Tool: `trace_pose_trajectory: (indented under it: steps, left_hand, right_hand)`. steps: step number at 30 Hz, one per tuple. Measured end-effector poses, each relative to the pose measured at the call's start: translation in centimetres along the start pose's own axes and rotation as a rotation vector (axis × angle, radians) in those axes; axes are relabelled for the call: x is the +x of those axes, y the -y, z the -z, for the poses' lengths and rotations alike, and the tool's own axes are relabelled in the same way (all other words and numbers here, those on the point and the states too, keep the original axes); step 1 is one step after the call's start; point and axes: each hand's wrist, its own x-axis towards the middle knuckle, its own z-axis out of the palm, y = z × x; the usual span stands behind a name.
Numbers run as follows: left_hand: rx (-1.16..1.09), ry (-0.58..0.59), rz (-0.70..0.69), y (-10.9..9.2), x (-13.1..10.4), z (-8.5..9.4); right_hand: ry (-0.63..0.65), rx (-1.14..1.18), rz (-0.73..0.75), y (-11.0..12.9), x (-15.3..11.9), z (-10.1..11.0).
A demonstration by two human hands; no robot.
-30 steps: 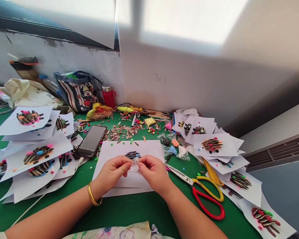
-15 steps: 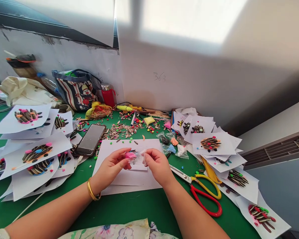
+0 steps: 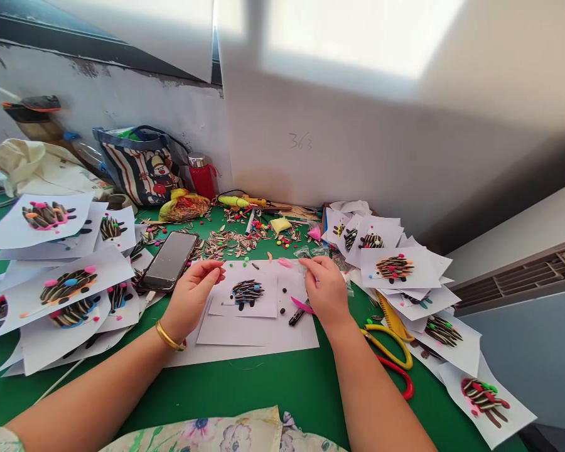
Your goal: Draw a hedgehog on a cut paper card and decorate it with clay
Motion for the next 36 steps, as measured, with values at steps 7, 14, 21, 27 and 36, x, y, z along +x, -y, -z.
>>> trace_pose_trajectory:
  steps: [7, 14, 21, 27, 36]
  left_hand:
    - [0.069, 0.047, -0.038, 0.7, -0.1, -0.1]
    - [0.092, 0.082, -0.07, 0.6, -0.7, -0.4]
    - [0.073, 0.078, -0.099, 0.8, -0.8, -0.2]
    - [0.045, 0.26, -0.051, 0.2, -2.1, -0.8]
    - [0.033, 0.361, 0.053, -0.9, -3.3, -1.5]
  right_hand:
    - [0.214, -0.543, 0.011, 1.6, 0.9, -0.4]
    - [0.554, -0.576, -0.004, 5.5, 6.2, -5.4]
    - [0.564, -0.507, -0.056, 6.5, 7.8, -5.7]
    - [0.619, 0.121, -0.018, 9.8, 1.5, -1.5]
    - [0.455, 0.616, -0.083, 8.7, -3.4, -1.6]
